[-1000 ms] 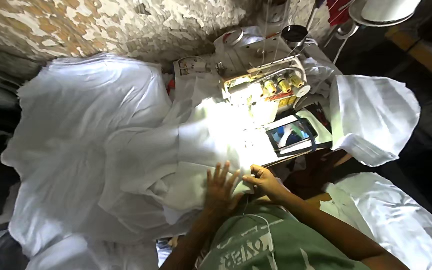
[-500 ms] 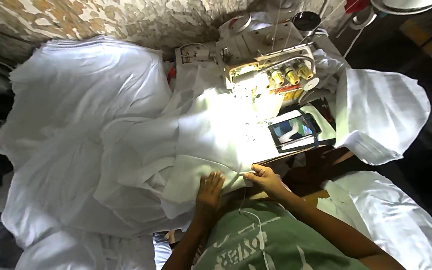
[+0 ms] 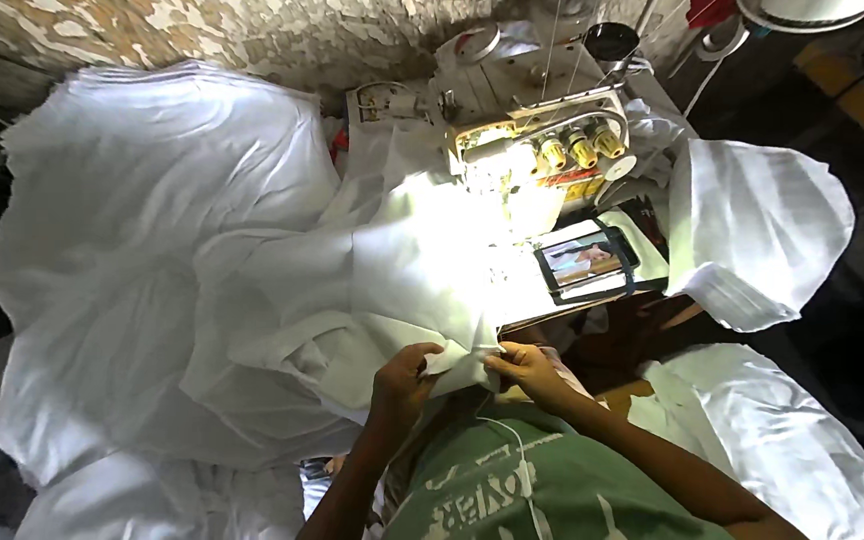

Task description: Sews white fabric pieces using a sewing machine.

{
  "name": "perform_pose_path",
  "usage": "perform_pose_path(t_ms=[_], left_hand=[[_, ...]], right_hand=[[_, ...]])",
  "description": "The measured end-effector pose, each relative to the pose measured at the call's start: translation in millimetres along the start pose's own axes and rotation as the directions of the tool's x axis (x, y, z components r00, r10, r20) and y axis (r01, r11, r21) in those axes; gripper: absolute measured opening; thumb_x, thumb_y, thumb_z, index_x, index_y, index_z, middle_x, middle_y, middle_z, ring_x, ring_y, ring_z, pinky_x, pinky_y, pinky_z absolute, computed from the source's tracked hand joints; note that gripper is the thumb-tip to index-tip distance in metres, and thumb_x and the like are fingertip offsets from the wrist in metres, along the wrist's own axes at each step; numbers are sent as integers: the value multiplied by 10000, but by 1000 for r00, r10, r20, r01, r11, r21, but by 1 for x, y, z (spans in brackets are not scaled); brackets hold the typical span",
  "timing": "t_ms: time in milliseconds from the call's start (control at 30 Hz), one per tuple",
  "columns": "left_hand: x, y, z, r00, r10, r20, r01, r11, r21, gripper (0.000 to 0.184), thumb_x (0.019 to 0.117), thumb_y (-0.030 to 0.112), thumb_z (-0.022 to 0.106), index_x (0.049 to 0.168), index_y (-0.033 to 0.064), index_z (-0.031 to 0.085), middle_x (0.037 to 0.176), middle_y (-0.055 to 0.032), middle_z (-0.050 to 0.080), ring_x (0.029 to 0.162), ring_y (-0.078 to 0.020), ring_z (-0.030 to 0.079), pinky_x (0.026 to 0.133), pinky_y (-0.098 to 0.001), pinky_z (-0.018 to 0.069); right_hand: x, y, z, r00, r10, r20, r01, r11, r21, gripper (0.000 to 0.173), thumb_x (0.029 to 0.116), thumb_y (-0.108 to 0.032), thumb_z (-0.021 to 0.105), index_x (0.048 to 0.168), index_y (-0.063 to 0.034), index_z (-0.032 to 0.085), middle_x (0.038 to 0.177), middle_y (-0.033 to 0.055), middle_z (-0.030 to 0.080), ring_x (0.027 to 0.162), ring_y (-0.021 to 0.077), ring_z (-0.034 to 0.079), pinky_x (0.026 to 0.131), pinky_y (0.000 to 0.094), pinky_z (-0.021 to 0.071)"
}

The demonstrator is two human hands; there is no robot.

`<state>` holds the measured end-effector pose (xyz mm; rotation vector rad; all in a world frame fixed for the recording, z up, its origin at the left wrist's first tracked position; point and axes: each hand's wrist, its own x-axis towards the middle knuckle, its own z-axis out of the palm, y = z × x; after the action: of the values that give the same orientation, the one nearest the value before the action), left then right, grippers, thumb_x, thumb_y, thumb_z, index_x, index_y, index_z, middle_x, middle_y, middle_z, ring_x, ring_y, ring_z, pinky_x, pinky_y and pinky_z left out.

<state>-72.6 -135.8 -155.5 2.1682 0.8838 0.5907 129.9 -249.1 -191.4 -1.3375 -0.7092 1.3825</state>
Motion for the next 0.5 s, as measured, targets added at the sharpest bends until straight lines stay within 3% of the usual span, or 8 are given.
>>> perform_pose_path(t_ms=[67,100,167,200,267,333,433,500], left_hand=[[-6,1,-4,997,71,39,-75,991,111,282,891,102,715,1154,11,761,870,-156,735,726,-245,697,713,-387,585],[-9,-2,-3,996,85,34,-89,987,133,282,874,56,697,1144,27,774,824,-161,714,697,-279,685,681,-427,575],[-14,-9,4,994,67,-90,-59,995,82,284,865,17,656,1116,43,787,806,-132,678,715,-236,653,680,-394,549],[-16,-10,7,979,70,-190,-64,997,41,272,884,22,653,1123,49,781,894,-121,673,812,-198,648,746,-349,550],[-20,-7,11,934,185,-306,-179,983,48,273,933,56,646,1187,44,746,1244,-185,665,1174,-238,638,1004,-361,520],[-25,-5,16,908,341,-243,-303,936,182,265,1013,165,575,1231,76,695,1401,-185,603,1363,-268,543,1170,-438,389],[-22,-14,33,894,443,-72,-387,842,375,331,1044,270,540,1117,45,772,1194,-131,747,1199,-272,685,1121,-548,428],[-20,-17,36,904,424,-50,-367,833,413,355,1048,274,524,1137,27,764,1176,-114,757,1168,-262,703,1105,-539,448]], right_hand=[[-7,-4,4,1000,27,15,-27,999,29,124,1024,-82,580,1062,10,655,859,-16,703,716,38,684,663,232,600],[-9,-7,6,999,46,24,-47,998,43,120,1026,-72,575,1072,9,649,861,-11,707,707,53,692,659,245,610],[-11,-10,9,998,48,30,-50,997,55,116,1022,-56,577,1082,9,652,876,-6,716,721,63,702,675,253,618],[-11,-8,11,999,17,30,-19,998,52,113,1014,-50,586,1074,7,662,888,-12,720,746,52,702,698,243,616],[-11,-5,14,998,-57,27,56,998,39,105,996,-33,601,1058,5,676,915,-26,725,811,25,693,767,221,597],[-12,-4,16,995,-100,25,100,995,26,109,987,-22,605,1063,8,677,932,-27,730,854,13,690,815,214,585],[-15,-7,18,994,-106,10,106,994,-8,114,990,-27,606,1072,13,676,921,-24,731,822,12,688,774,203,583],[-16,-8,18,996,-91,-9,91,996,-15,112,989,-29,609,1073,10,672,899,-22,729,776,15,683,722,201,582]])
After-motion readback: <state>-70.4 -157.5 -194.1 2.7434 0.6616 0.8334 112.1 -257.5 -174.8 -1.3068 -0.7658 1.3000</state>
